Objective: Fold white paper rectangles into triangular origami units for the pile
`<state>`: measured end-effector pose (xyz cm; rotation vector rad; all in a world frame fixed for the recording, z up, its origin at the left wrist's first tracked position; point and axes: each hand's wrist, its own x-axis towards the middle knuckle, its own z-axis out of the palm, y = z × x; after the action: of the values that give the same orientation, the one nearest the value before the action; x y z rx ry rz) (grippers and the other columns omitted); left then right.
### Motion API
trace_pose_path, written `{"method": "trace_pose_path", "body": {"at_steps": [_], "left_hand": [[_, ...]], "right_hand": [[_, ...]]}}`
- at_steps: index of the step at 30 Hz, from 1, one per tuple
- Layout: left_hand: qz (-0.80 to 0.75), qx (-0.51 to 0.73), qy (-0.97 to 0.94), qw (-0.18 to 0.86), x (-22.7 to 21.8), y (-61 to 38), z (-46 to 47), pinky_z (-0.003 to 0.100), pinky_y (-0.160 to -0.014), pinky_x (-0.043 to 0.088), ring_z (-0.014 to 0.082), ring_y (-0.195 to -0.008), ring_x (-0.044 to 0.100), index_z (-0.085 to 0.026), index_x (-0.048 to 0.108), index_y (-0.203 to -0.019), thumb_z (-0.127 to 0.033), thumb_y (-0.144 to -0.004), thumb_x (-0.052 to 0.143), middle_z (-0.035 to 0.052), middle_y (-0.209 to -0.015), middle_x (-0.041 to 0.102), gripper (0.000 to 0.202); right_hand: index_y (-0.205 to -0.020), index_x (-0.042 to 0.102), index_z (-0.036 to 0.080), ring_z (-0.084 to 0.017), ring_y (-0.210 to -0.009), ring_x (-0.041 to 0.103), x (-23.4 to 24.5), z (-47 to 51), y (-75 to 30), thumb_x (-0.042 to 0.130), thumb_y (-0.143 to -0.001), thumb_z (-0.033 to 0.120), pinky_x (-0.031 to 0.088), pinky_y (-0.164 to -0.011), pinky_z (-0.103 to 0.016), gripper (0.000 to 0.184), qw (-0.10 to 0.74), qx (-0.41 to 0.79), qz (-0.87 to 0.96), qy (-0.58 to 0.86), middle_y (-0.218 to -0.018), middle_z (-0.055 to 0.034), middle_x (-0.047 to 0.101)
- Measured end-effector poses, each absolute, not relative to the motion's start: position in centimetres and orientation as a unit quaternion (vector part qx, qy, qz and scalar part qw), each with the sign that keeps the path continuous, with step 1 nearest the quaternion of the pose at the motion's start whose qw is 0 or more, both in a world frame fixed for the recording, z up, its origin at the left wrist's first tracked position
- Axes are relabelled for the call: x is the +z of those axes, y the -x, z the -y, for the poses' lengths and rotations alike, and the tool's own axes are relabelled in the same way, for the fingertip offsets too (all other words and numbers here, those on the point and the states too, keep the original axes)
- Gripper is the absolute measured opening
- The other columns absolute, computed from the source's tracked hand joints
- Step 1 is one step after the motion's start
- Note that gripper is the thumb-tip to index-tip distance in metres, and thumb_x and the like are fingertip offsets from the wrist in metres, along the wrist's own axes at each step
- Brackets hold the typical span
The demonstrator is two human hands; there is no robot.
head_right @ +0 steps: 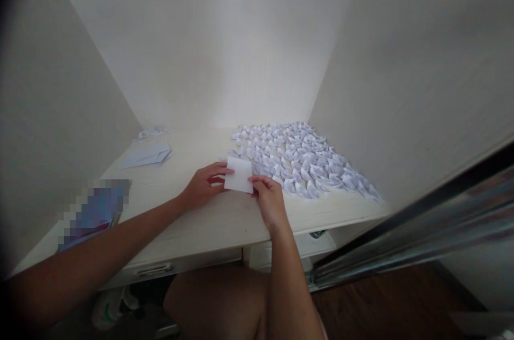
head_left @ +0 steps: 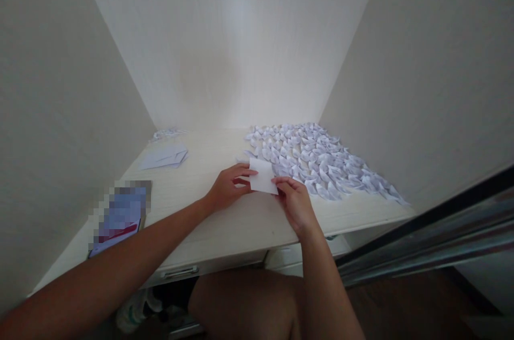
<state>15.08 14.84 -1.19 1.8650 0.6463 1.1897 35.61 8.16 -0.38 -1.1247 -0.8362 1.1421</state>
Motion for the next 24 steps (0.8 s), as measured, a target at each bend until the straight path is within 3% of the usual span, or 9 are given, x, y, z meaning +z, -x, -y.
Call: {"method": "trace_pose_path", "body": {"at_steps": [3,7,11,14,16,18,20,24], "left_hand": [[-0.268,0.484,-0.723,0.414,-0.9,-15.1,-14.6,0.035,-0.084,0.066,0.0241,-0.105,0.072,-0.019,0.081,-0.103,-0.038,-0.071,0.088,0.0126,-0.122,0.069,0.037],[-0.286,0.497,-0.706,0.415,-0.5,-15.2,-13.7,0.035,-0.084,0.066,0.0238,-0.102,0.072,-0.018,0.082,-0.098,-0.042,-0.071,0.088,0.0130,-0.120,0.071,0.036],[-0.310,0.503,-0.695,0.410,0.1,-15.3,-12.8,0.034,-0.082,0.066,0.0241,-0.100,0.073,-0.017,0.082,-0.094,-0.044,-0.070,0.088,0.0140,-0.116,0.072,0.037],[-0.293,0.503,-0.695,0.422,0.6,-15.5,-12.2,0.031,-0.077,0.066,0.0227,-0.097,0.073,-0.018,0.082,-0.090,-0.042,-0.074,0.086,0.0118,-0.108,0.075,0.030],[-0.274,0.507,-0.691,0.436,0.9,-15.7,-11.8,0.029,-0.078,0.066,0.0217,-0.097,0.073,-0.018,0.082,-0.088,-0.039,-0.076,0.085,0.0100,-0.105,0.077,0.025],[-0.268,0.509,-0.676,0.460,1.0,-15.9,-11.4,0.030,-0.078,0.066,0.0205,-0.093,0.073,-0.017,0.081,-0.089,-0.039,-0.077,0.084,0.0088,-0.101,0.077,0.025],[-0.275,0.512,-0.648,0.492,1.1,-16.1,-11.2,0.033,-0.076,0.067,0.0192,-0.086,0.073,-0.015,0.080,-0.090,-0.041,-0.076,0.084,0.0075,-0.096,0.076,0.029],[-0.294,0.519,-0.609,0.523,1.1,-16.2,-11.1,0.038,-0.074,0.070,0.0182,-0.077,0.072,-0.012,0.076,-0.092,-0.042,-0.076,0.085,0.0049,-0.085,0.074,0.035]], "right_hand": [[-0.082,0.078,0.023,-0.016,-0.071,0.062,-0.1,-7.8,-35.6,0.072,-0.068,0.028,0.047,-0.066,-0.029,0.016,0.609,0.493,0.394,0.480,-0.081,-0.0008,0.074],[-0.099,0.078,0.028,-0.022,-0.093,0.069,0.4,-7.1,-35.5,0.084,-0.065,0.028,0.052,-0.083,-0.035,0.035,0.561,0.491,0.477,0.465,-0.098,-0.0026,0.078],[-0.092,0.082,0.028,-0.028,-0.122,0.061,0.6,-7.0,-35.1,0.085,-0.069,0.042,0.052,-0.098,-0.041,0.027,0.573,0.393,0.527,0.489,-0.128,-0.0074,0.071],[-0.088,0.082,0.025,-0.029,-0.121,0.061,0.5,-7.0,-34.7,0.081,-0.074,0.051,0.054,-0.095,-0.042,0.030,0.595,0.347,0.521,0.504,-0.139,-0.0088,0.064],[-0.093,0.082,0.023,-0.027,-0.105,0.067,0.4,-6.8,-34.6,0.080,-0.075,0.055,0.056,-0.086,-0.040,0.036,0.600,0.366,0.500,0.507,-0.126,-0.0095,0.071],[-0.097,0.081,0.021,-0.024,-0.085,0.068,0.5,-6.6,-34.5,0.080,-0.074,0.057,0.055,-0.076,-0.037,0.042,0.587,0.397,0.488,0.511,-0.099,-0.0073,0.076],[-0.093,0.080,0.020,-0.021,-0.071,0.064,0.6,-6.4,-34.5,0.081,-0.073,0.058,0.051,-0.068,-0.034,0.043,0.572,0.402,0.488,0.523,-0.077,-0.0035,0.073],[-0.084,0.079,0.020,-0.018,-0.064,0.057,0.8,-6.3,-34.5,0.082,-0.070,0.059,0.046,-0.061,-0.031,0.041,0.569,0.387,0.499,0.527,-0.067,-0.0007,0.068]]}}
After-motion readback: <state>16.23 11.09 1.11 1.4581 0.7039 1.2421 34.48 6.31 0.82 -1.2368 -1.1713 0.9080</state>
